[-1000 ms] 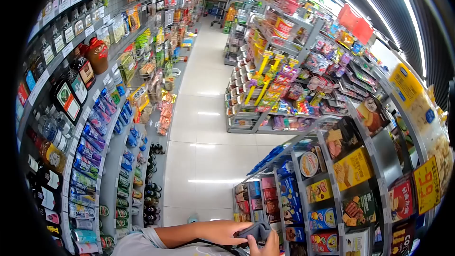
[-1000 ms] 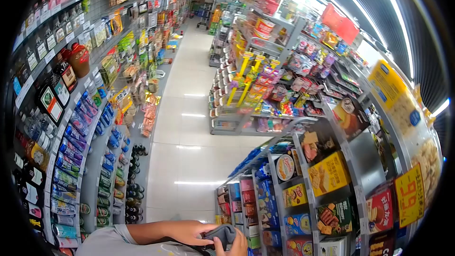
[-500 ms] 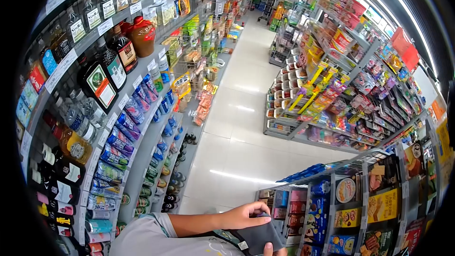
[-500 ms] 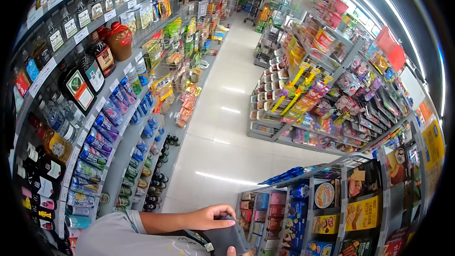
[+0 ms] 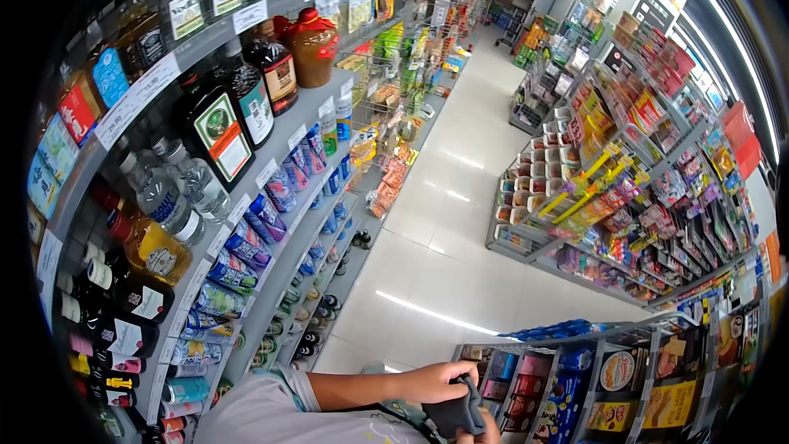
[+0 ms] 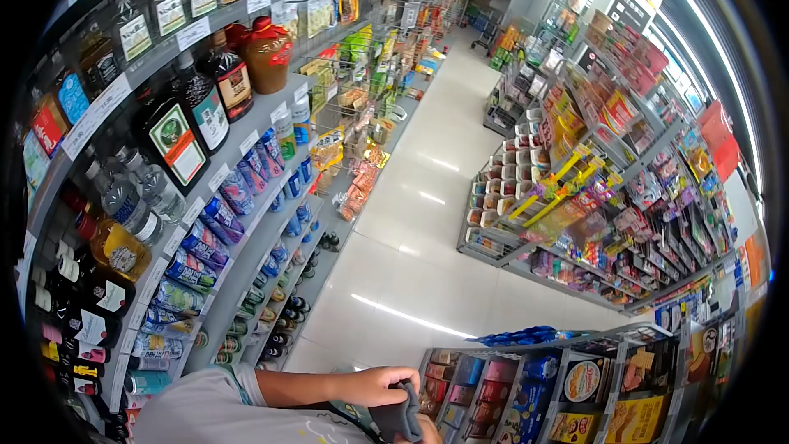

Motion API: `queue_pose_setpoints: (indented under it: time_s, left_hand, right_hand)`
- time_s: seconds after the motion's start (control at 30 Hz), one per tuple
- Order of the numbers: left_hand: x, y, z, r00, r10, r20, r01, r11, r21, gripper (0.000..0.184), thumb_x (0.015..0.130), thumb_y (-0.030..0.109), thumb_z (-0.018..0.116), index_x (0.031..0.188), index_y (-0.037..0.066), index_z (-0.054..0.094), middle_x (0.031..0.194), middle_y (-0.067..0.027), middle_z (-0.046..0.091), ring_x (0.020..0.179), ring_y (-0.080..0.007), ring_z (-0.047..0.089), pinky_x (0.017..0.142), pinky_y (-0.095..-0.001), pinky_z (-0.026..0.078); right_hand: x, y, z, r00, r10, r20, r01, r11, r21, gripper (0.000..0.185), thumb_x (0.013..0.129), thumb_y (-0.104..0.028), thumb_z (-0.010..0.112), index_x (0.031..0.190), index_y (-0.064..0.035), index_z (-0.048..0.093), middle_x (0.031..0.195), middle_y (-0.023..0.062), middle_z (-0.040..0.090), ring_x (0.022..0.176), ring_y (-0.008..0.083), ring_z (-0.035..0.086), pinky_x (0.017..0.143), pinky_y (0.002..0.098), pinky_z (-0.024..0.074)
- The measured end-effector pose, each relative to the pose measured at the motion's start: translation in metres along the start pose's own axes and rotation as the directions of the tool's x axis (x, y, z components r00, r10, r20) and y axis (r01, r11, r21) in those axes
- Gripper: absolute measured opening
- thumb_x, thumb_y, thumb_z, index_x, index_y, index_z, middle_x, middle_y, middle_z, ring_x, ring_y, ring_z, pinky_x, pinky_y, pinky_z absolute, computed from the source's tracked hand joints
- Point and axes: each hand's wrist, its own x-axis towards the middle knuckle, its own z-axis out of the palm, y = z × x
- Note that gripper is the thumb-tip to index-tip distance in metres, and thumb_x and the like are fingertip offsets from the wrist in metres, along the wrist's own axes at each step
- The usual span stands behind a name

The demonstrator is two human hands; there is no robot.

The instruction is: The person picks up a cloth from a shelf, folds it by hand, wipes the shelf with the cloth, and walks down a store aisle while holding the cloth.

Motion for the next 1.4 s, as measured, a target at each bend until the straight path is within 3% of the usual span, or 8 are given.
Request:
queue_pose_setpoints:
  time_s: [0.5, 0.73, 0.8, 0.83, 1.03, 1.13, 1.3, 1.4]
  left_hand:
    - [-0.045, -0.001, -0.028, 0.936, 0.191, -0.295, -0.16, 0.979, 0.124, 0.014, 0.103, 0.018, 0.056, 0.1, 0.007, 0.047, 0.096, 0.0001, 0.048, 0.092, -0.0088, 0.046, 0.086, -0.0258, 0.04]
    - [-0.013, 0.011, -0.045, 0.782, 0.126, -0.61, -0.134, 0.99, 0.034, 0.023, 0.104, 0.021, 0.058, 0.09, 0.004, 0.061, 0.085, 0.0025, 0.059, 0.081, -0.0051, 0.052, 0.075, -0.0223, 0.044]
    - [0.009, 0.016, -0.052, 0.582, 0.051, -0.812, -0.161, 0.986, -0.053, 0.03, 0.1, 0.025, 0.056, 0.077, 0.006, 0.055, 0.076, 0.0006, 0.054, 0.073, -0.0092, 0.053, 0.067, -0.0256, 0.043]
    - [0.017, 0.018, -0.052, 0.465, 0.099, -0.88, -0.12, 0.992, 0.048, 0.04, 0.096, 0.03, 0.072, 0.12, -0.001, 0.064, 0.112, -0.0094, 0.069, 0.103, -0.0181, 0.065, 0.093, -0.0332, 0.052]
    - [0.081, 0.047, -0.077, 0.484, 0.104, -0.869, -0.275, 0.961, -0.039, 0.028, 0.099, 0.027, 0.063, 0.113, 0.003, 0.067, 0.105, -0.0057, 0.066, 0.097, -0.0168, 0.062, 0.088, -0.0302, 0.05]
    - [0.115, 0.093, -0.067, 0.467, 0.21, -0.859, -0.29, 0.954, 0.075, 0.037, 0.091, 0.029, 0.05, 0.063, 0.012, 0.033, 0.062, -0.0001, 0.034, 0.059, -0.0132, 0.041, 0.058, -0.0295, 0.036]
    - [0.136, 0.059, -0.069, 0.243, 0.007, -0.97, -0.463, 0.88, -0.11, 0.027, 0.099, 0.03, 0.06, 0.109, 0.006, 0.068, 0.099, -0.0029, 0.062, 0.093, -0.0168, 0.06, 0.084, -0.0314, 0.049]
    - [0.147, 0.069, -0.075, 0.176, -0.045, -0.983, -0.378, 0.919, -0.11, 0.027, 0.099, 0.031, 0.057, 0.106, 0.008, 0.067, 0.098, -0.0017, 0.061, 0.094, -0.017, 0.058, 0.086, -0.0318, 0.048]
  right_hand:
    - [0.085, -0.058, 0.037, 0.9, 0.114, 0.421, -0.056, 0.988, -0.147, 0.042, 0.101, -0.027, 0.068, 0.132, 0.0008, 0.062, 0.112, 0.0125, 0.071, 0.103, 0.018, 0.064, 0.092, 0.0353, 0.0519]
    - [0.171, -0.089, 0.029, 0.703, -0.222, 0.676, 0.318, 0.948, -0.02, 0.037, 0.108, -0.032, 0.052, 0.117, 0.0015, 0.065, 0.099, 0.0198, 0.071, 0.087, 0.0294, 0.067, 0.083, 0.0394, 0.0528]
    - [0.2, -0.102, 0.023, 0.608, -0.203, 0.767, 0.418, 0.904, -0.093, 0.038, 0.108, -0.035, 0.051, 0.111, -0.0004, 0.066, 0.092, 0.0222, 0.07, 0.08, 0.0369, 0.068, 0.078, 0.0423, 0.0536]
    - [0.213, -0.107, 0.019, 0.618, -0.218, 0.755, 0.419, 0.904, -0.082, 0.038, 0.108, -0.035, 0.051, 0.111, -0.0004, 0.066, 0.092, 0.0222, 0.07, 0.08, 0.0369, 0.068, 0.078, 0.0423, 0.0536]
    - [0.278, -0.144, -0.006, 0.55, -0.497, 0.671, 0.688, 0.726, -0.026, 0.038, 0.102, -0.038, 0.055, 0.094, -0.0034, 0.068, 0.083, 0.0261, 0.067, 0.074, 0.0457, 0.066, 0.067, 0.0495, 0.0532]
    - [0.311, -0.145, -0.014, 0.494, -0.545, 0.677, 0.76, 0.649, -0.032, 0.045, 0.1, -0.042, 0.055, 0.08, -0.0042, 0.068, 0.07, 0.0246, 0.063, 0.061, 0.0457, 0.062, 0.057, 0.0511, 0.0499]
    - [0.354, -0.135, -0.017, 0.453, -0.511, 0.731, 0.749, 0.663, 0.0, 0.051, 0.099, -0.044, 0.055, 0.07, -0.0049, 0.067, 0.063, 0.0239, 0.06, 0.056, 0.045, 0.06, 0.052, 0.0504, 0.0478]
    - [0.376, -0.118, -0.006, 0.415, -0.459, 0.786, 0.763, 0.646, -0.026, 0.054, 0.099, -0.046, 0.053, 0.067, -0.0048, 0.066, 0.061, 0.024, 0.059, 0.054, 0.0445, 0.059, 0.053, 0.0517, 0.0468]
